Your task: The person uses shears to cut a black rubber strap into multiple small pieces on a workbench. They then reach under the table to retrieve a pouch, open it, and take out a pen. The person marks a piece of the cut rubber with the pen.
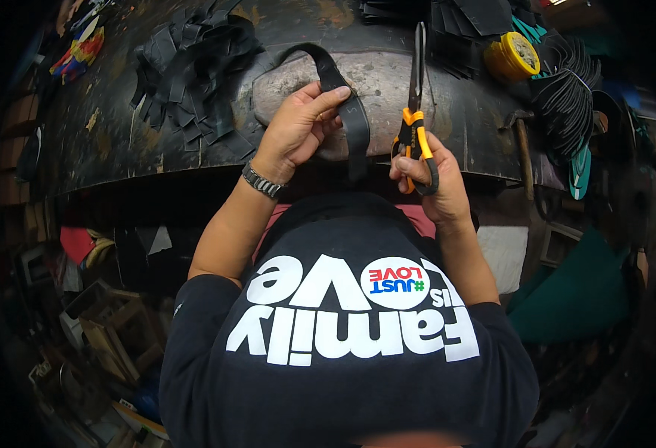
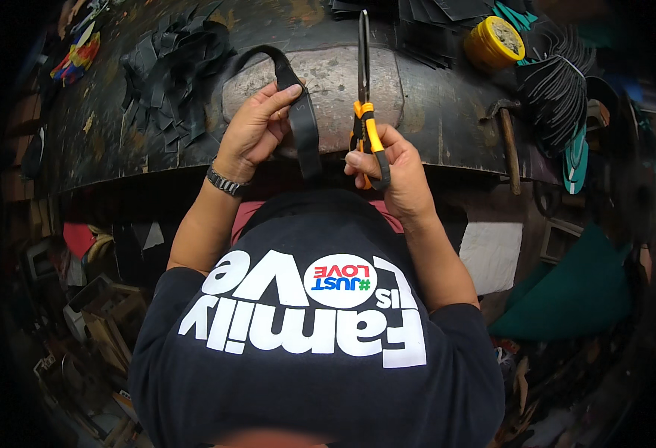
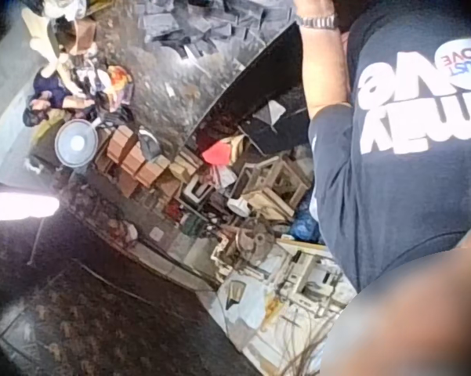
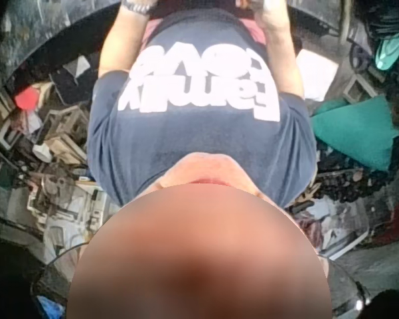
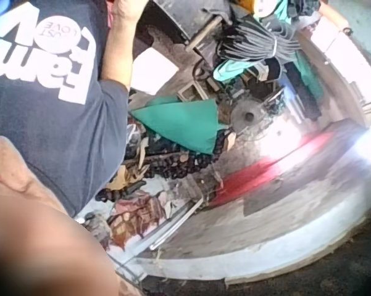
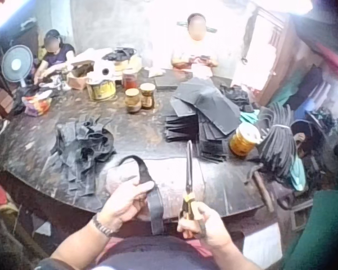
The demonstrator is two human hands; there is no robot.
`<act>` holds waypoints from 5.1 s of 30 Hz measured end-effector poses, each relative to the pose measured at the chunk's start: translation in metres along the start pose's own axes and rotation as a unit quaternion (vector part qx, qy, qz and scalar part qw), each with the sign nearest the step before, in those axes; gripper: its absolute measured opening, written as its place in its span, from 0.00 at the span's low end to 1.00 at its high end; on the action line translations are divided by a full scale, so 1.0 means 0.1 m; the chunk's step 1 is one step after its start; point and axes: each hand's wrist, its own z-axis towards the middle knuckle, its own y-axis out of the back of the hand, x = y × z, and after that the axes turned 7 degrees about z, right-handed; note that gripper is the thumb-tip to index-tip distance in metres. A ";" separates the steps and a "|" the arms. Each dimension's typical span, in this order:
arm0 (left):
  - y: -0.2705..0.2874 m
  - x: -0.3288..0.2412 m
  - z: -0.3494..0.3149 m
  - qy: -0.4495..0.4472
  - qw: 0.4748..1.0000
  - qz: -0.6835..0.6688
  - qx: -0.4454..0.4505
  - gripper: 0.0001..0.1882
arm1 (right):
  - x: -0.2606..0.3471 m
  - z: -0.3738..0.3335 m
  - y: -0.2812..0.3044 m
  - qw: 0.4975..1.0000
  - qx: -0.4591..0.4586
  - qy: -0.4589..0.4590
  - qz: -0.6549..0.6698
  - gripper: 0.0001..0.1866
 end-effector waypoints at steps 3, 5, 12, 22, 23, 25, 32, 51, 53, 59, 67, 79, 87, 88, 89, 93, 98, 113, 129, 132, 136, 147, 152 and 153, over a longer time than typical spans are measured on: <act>0.00 -0.03 -0.05 -0.008 1.000 0.015 0.019 0.09 | -0.07 0.00 -0.01 1.000 -0.003 0.002 -0.005 0.16; -0.03 -0.02 -0.07 -0.016 1.000 0.013 0.003 0.10 | -0.07 -0.02 0.00 1.000 0.005 -0.008 -0.013 0.15; -0.01 -0.05 -0.07 -0.080 0.996 0.036 0.013 0.12 | -0.06 -0.16 0.17 0.994 0.066 -0.074 -0.035 0.14; -0.01 -0.05 -0.05 -0.113 0.992 0.045 -0.029 0.13 | -0.16 -0.28 0.42 0.976 0.094 -0.127 -0.153 0.19; -0.01 -0.04 -0.04 -0.108 0.992 0.046 -0.034 0.13 | -0.16 -0.28 0.42 0.972 0.090 -0.134 -0.172 0.19; -0.02 -0.02 -0.04 -0.117 0.991 0.058 -0.030 0.12 | -0.16 -0.28 0.41 0.968 0.091 -0.139 -0.188 0.20; -0.06 0.08 -0.02 -0.155 0.982 0.095 -0.043 0.11 | -0.19 -0.23 0.27 0.980 0.081 -0.125 -0.134 0.19; -0.28 0.21 -0.19 -0.189 0.955 0.231 0.007 0.29 | -0.05 -0.03 -0.01 0.980 -0.028 0.186 -0.066 0.17; -0.37 0.28 -0.24 -0.234 0.925 0.300 0.004 0.32 | 0.03 0.06 -0.10 0.975 -0.015 0.206 -0.083 0.19; -0.46 0.36 -0.32 -0.249 0.910 0.330 0.024 0.32 | 0.02 0.28 -0.25 0.972 -0.009 0.226 -0.062 0.19; -0.29 0.18 -0.22 -0.118 0.983 0.137 0.017 0.08 | -0.06 0.32 -0.25 0.968 -0.007 0.251 -0.014 0.19; -0.35 0.28 -0.14 -0.134 0.984 0.115 0.017 0.09 | -0.08 0.38 -0.17 0.971 -0.028 0.231 0.058 0.20; -0.31 0.29 -0.04 -0.130 0.987 0.093 0.015 0.09 | -0.10 0.35 -0.10 0.971 -0.066 0.230 0.017 0.19; -0.31 0.29 -0.02 -0.142 0.984 0.103 0.017 0.09 | -0.10 0.33 -0.08 0.976 -0.061 0.210 -0.001 0.18; -0.31 0.28 0.00 -0.144 0.983 0.110 0.005 0.10 | -0.09 0.29 -0.06 0.980 -0.056 0.191 -0.018 0.18; -0.28 0.18 0.14 -0.179 0.978 0.103 -0.025 0.10 | -0.05 0.03 0.10 0.994 -0.005 0.088 -0.071 0.16; -0.21 0.08 0.19 -0.213 0.971 0.091 -0.061 0.11 | -0.13 -0.31 0.30 0.992 0.064 -0.079 -0.070 0.16; -0.16 -0.11 0.03 -0.310 0.917 0.228 -0.102 0.09 | -0.07 -0.31 0.32 0.994 -0.006 -0.053 -0.100 0.10; 0.84 -0.97 -0.20 -0.400 0.620 0.644 -0.200 0.24 | 0.48 0.35 1.39 0.593 -0.273 0.198 -0.731 0.13; 0.58 -0.42 -0.15 -0.326 0.657 0.660 -0.166 0.27 | 0.56 0.40 1.39 0.629 -0.263 0.237 -0.692 0.09; 0.47 -0.11 -0.03 -0.310 0.600 0.696 -0.245 0.27 | 0.54 0.45 1.25 0.651 -0.268 0.293 -0.647 0.13; 0.33 0.22 -0.25 -0.303 0.662 0.632 -0.266 0.22 | -0.23 1.00 0.14 0.561 -0.086 0.286 -0.772 0.42; 0.38 0.17 -0.28 -0.304 0.782 0.502 -0.211 0.22 | -0.32 0.77 -0.12 0.560 0.105 0.323 -0.756 0.44; 0.38 0.13 -0.28 -0.295 0.812 0.465 -0.193 0.22 | -0.35 0.67 -0.14 0.579 0.139 0.335 -0.730 0.45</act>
